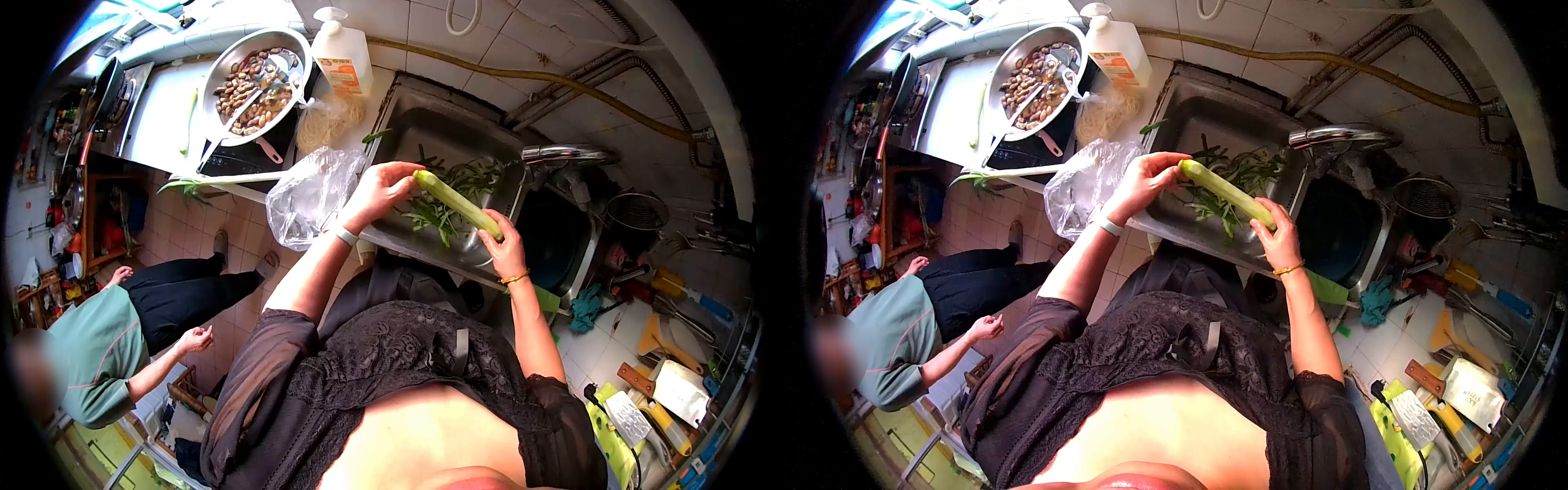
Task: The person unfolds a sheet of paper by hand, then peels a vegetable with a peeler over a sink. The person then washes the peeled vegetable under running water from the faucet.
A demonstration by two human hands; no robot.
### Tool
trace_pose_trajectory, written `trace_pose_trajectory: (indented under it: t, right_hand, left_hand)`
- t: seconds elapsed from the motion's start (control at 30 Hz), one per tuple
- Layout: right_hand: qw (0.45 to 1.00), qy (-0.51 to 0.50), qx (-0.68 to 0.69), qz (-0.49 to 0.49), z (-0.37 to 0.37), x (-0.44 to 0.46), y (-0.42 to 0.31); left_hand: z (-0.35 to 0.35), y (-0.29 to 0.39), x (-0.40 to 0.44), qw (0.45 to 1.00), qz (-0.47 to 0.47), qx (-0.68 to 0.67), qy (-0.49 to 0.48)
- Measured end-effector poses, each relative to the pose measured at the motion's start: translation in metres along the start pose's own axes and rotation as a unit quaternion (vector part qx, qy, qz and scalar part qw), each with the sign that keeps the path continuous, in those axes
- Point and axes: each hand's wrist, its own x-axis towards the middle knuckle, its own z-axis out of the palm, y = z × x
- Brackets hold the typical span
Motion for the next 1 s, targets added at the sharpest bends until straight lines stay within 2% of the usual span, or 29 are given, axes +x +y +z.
trace_pose_trajectory:
  t: [0.17,0.37,0.57,0.7,0.77,0.83,0.9,0.97,1.0]
  right_hand:
    - [1.000,-0.002,-0.022,-0.013,0.000,-0.001,-0.005]
    - [0.999,0.000,-0.033,-0.040,0.000,-0.002,-0.010]
    - [0.998,-0.012,-0.053,-0.032,-0.002,-0.001,-0.014]
    - [0.997,-0.018,-0.071,-0.026,-0.005,-0.004,-0.017]
    - [0.997,-0.017,-0.072,-0.027,-0.006,-0.001,-0.016]
    - [0.997,-0.010,-0.064,-0.036,-0.008,-0.002,-0.009]
    - [0.999,-0.012,-0.040,-0.036,-0.006,-0.002,-0.004]
    - [0.999,-0.016,-0.013,-0.038,-0.001,-0.004,0.002]
    - [0.996,-0.040,0.076,0.027,0.002,-0.007,0.007]
  left_hand:
    - [0.000,0.009,-0.010,0.997,-0.007,0.069,-0.015]
    - [0.003,0.010,-0.014,0.992,0.025,0.123,0.027]
    - [0.007,0.022,-0.020,0.983,-0.006,0.177,0.043]
    - [0.001,0.021,-0.022,0.976,0.003,0.214,0.027]
    - [-0.004,0.019,-0.022,0.953,0.043,0.300,-0.004]
    - [-0.005,0.013,-0.022,0.966,0.022,0.258,-0.021]
    - [-0.004,-0.003,-0.020,0.996,0.021,0.087,-0.014]
    - [0.002,-0.006,-0.019,0.998,-0.021,-0.051,-0.018]
    - [0.009,-0.006,-0.019,0.995,-0.031,-0.089,-0.022]
